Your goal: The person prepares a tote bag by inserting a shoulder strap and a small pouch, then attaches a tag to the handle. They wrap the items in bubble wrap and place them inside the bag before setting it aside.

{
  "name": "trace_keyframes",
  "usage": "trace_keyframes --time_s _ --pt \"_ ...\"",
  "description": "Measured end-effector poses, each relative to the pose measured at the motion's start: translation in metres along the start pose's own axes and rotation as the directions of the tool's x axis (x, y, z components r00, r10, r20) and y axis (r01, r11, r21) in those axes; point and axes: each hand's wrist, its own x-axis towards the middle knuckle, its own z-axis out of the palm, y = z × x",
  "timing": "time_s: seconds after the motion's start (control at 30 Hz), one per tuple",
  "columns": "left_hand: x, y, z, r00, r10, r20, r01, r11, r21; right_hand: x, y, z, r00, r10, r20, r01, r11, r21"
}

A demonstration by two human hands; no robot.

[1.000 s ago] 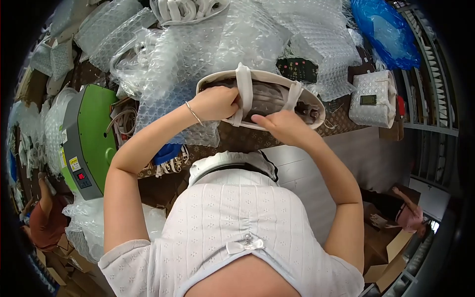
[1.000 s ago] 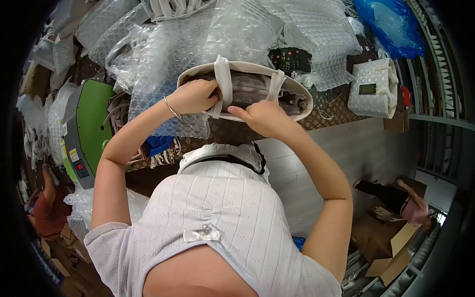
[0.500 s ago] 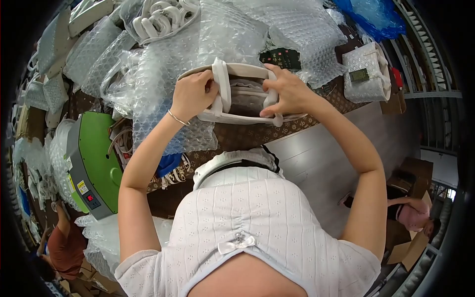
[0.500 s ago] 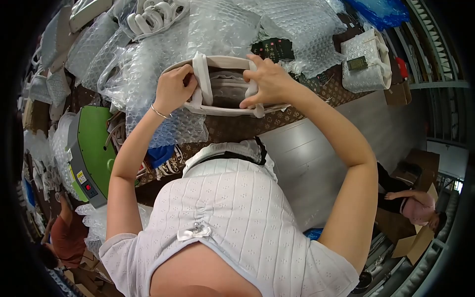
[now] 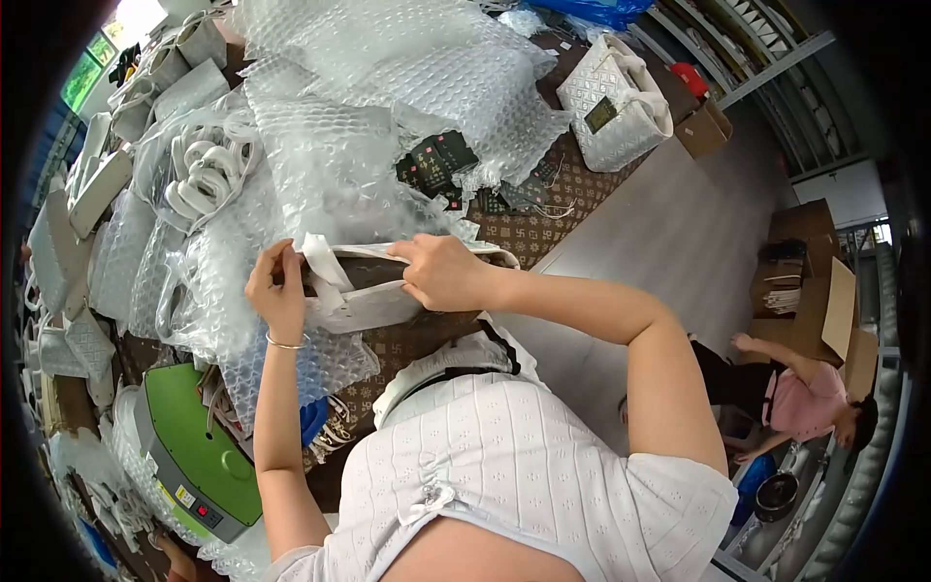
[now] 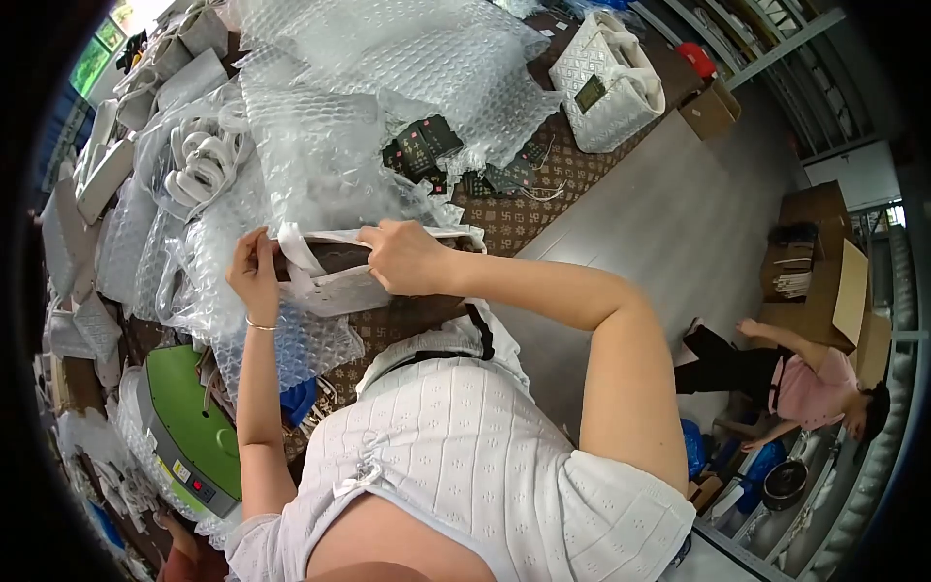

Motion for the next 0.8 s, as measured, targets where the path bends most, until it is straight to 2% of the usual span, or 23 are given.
trace_keyframes --time_s 0.03,0.1,0.17,0.2,0.23,0.27,0.3,0.37,0.4,0.43,0.47,0.5,0.53,0.57,0.63,0.67,0.7,0.77,0.8 --pt "0.005 0.01 0.003 0.999 -0.017 -0.028 0.014 0.997 -0.073 -0.006 0.01 -0.011 1.0 -0.001 -0.006 0.001 1.0 -0.005" --pt "0.017 0.032 0.015 0.997 -0.032 -0.068 0.023 0.99 -0.142 -0.028 0.036 -0.054 0.977 0.212 0.005 -0.208 0.954 0.214" --pt "0.025 0.056 0.029 0.946 0.204 -0.25 -0.212 0.977 -0.005 -0.058 0.063 -0.112 0.949 0.314 -0.017 -0.292 0.901 0.322" --pt "0.029 0.065 0.038 0.889 0.319 -0.329 -0.305 0.948 0.095 -0.078 0.077 -0.137 0.918 0.394 -0.051 -0.368 0.892 0.262" --pt "0.034 0.068 0.05 0.882 0.311 -0.354 -0.284 0.95 0.127 -0.095 0.09 -0.164 0.88 0.468 -0.08 -0.431 0.859 0.277" --pt "0.036 0.066 0.065 0.925 0.289 -0.245 -0.278 0.957 0.079 -0.105 0.095 -0.195 0.815 0.563 -0.138 -0.486 0.794 0.365" --pt "0.038 0.063 0.082 0.957 0.257 -0.135 -0.255 0.966 0.033 -0.112 0.097 -0.222 0.709 0.683 -0.174 -0.587 0.709 0.39" --pt "0.042 0.042 0.142 0.996 0.031 0.082 -0.022 0.994 -0.111 -0.125 0.126 -0.247 0.6 0.756 -0.263 -0.689 0.655 0.311" --pt "0.041 0.033 0.174 0.994 -0.05 0.098 0.068 0.979 -0.192 -0.132 0.14 -0.26 0.539 0.785 -0.304 -0.737 0.615 0.28" --pt "0.034 0.013 0.203 0.989 0.013 0.151 0.009 0.989 -0.145 -0.136 0.167 -0.255 0.562 0.748 -0.353 -0.742 0.645 0.183" --pt "0.032 0.022 0.221 0.952 -0.174 0.252 0.228 0.952 -0.203 -0.14 0.195 -0.251 0.583 0.707 -0.401 -0.746 0.661 0.082" --pt "0.036 0.038 0.228 0.876 -0.269 0.4 0.374 0.903 -0.212 -0.145 0.223 -0.247 0.6 0.663 -0.447 -0.748 0.664 -0.02" --pt "0.035 0.044 0.241 0.944 -0.109 0.313 0.17 0.969 -0.177 -0.143 0.263 -0.235 0.636 0.611 -0.471 -0.74 0.656 -0.148" --pt "0.035 0.05 0.25 0.933 -0.035 0.357 0.126 0.964 -0.233 -0.129 0.29 -0.223 0.686 0.575 -0.445 -0.688 0.712 -0.14" --pt "0.035 0.061 0.258 0.916 -0.017 0.402 0.083 0.985 -0.148 -0.1 0.331 -0.2 0.462 0.831 -0.31 -0.881 0.392 -0.264" --pt "0.035 0.061 0.255 0.931 -0.047 0.363 0.097 0.988 -0.12 -0.094 0.347 -0.185 0.509 0.808 -0.297 -0.856 0.442 -0.268" --pt "0.036 0.058 0.249 0.931 -0.034 0.362 0.081 0.99 -0.114 -0.094 0.363 -0.166 0.563 0.749 -0.349 -0.816 0.437 -0.379" --pt "0.044 0.04 0.229 0.942 -0.046 0.333 0.075 0.994 -0.075 -0.095 0.393 -0.162 0.577 0.751 -0.321 -0.81 0.476 -0.342" --pt "0.043 0.028 0.214 0.958 -0.104 0.268 0.123 0.991 -0.058 -0.101 0.406 -0.174 0.541 0.81 -0.226 -0.839 0.503 -0.205"
